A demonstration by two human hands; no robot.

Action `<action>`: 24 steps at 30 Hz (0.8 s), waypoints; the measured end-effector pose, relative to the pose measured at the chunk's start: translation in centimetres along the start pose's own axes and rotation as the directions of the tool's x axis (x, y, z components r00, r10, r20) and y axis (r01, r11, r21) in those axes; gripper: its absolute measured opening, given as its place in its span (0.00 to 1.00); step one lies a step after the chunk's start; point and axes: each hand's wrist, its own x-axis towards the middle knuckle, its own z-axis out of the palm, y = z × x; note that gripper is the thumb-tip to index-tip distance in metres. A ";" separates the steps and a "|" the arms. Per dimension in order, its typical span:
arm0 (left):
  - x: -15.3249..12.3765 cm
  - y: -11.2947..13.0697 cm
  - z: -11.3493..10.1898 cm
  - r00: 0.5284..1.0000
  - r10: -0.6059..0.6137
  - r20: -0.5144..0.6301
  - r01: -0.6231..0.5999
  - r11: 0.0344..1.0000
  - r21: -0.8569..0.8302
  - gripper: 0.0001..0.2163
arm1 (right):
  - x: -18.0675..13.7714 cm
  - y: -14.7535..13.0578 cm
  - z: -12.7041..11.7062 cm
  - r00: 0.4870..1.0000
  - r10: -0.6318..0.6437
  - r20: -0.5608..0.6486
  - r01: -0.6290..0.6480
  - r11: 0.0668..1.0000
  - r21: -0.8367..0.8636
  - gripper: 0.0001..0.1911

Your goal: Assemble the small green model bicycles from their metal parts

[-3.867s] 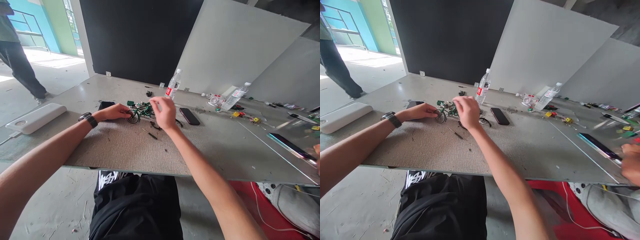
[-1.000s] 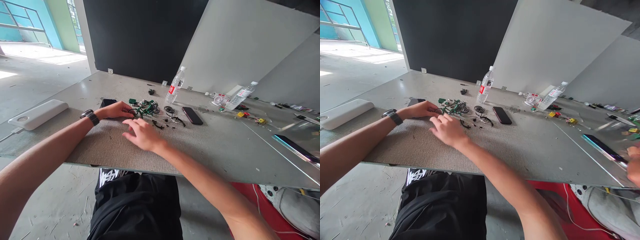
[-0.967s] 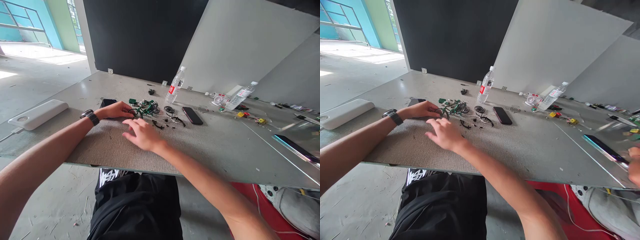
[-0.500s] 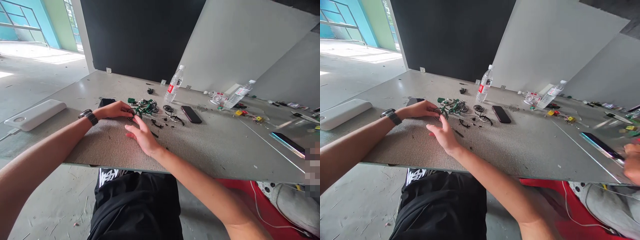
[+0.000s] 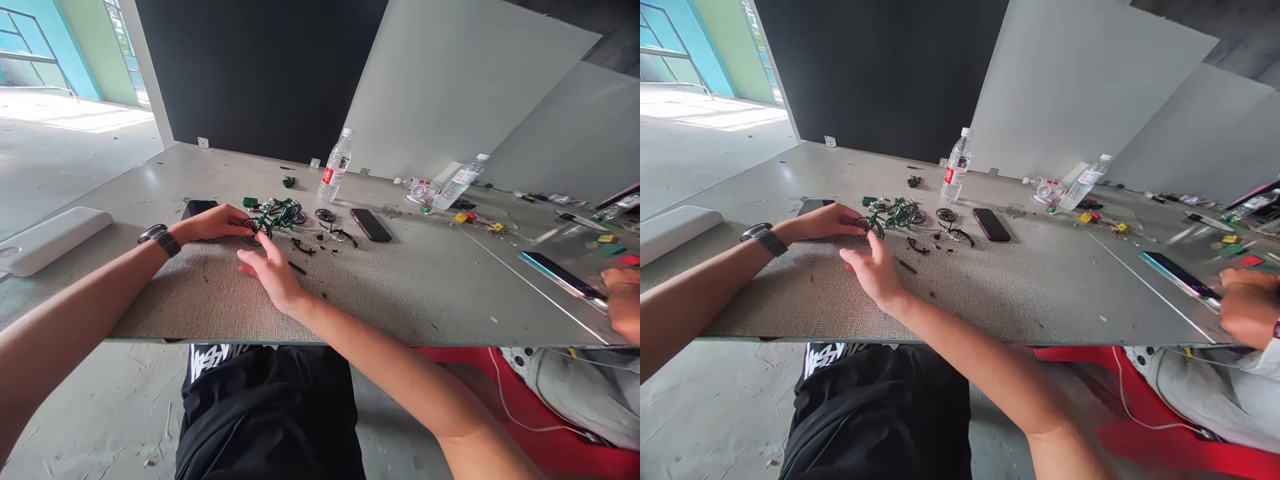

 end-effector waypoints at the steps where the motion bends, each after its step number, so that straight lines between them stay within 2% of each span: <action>1: 0.0 0.1 0.0 1.000 -0.013 0.004 0.013 1.000 -0.012 0.15 | 0.0 0.0 0.0 1.000 0.001 0.000 -0.001 1.000 0.004 0.51; 6: 0.0 0.4 -0.1 0.999 -0.041 0.005 0.041 0.999 0.001 0.16 | 0.0 -0.1 0.0 1.000 -0.007 0.002 0.007 1.000 0.011 0.52; 14: 0.0 -0.1 -0.1 0.999 0.045 -0.009 -0.045 0.998 0.048 0.15 | -0.1 -0.5 0.0 0.999 0.035 -0.009 -0.035 0.998 0.045 0.53; 20: 0.0 -0.1 -0.1 1.000 -0.020 0.010 0.019 1.000 0.023 0.15 | -0.1 -0.5 0.0 0.999 0.041 -0.018 -0.039 0.996 0.076 0.50; 24: -0.1 0.1 -0.1 1.000 0.005 0.015 -0.006 0.999 0.036 0.15 | -0.3 -0.6 0.0 0.999 0.031 -0.016 -0.029 0.995 0.097 0.51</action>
